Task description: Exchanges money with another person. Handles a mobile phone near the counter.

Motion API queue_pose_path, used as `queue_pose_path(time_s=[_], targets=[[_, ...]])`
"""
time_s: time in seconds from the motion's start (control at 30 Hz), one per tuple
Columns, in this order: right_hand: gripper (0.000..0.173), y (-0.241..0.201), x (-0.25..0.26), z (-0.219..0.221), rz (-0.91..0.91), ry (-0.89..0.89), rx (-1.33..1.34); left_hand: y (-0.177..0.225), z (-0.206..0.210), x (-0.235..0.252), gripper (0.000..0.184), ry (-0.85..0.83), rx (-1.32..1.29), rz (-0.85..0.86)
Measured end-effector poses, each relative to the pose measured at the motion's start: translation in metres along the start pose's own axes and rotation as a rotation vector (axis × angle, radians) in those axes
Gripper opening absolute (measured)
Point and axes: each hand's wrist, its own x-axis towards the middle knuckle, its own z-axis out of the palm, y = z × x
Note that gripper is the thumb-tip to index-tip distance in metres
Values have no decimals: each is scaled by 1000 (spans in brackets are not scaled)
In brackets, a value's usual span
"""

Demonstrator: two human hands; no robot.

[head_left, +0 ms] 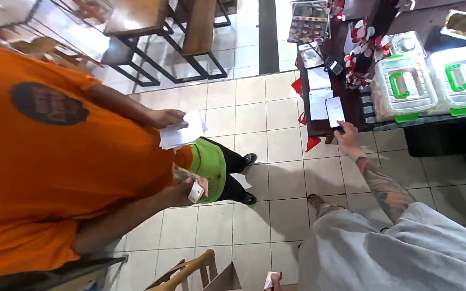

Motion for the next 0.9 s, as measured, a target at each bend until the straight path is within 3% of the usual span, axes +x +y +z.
queue_pose_path(time_s=[0.1,0.23,0.43,0.53,0.63,0.77,0.9], targets=[[51,22,26,-18,34,47,-16,17,20,2,40,-6,119,83],[54,22,41,-34,-23,18,-110,44,44,6,34,-29,48,173],[56,-59,9,6,-132,-150,43,70,58,14,21,-81,-174,212],[49,-104,-24,52,-215,-391,176,86,68,16,19,-72,-278,86],[47,-127,-74,105,-330,-783,327,111,74,14,22,-115,-411,82],[67,-151,-136,143,-408,-1411,420,152,79,6,24,-231,-503,226],[43,-166,-161,142,-317,-1520,536,179,79,0,58,-269,-552,265]])
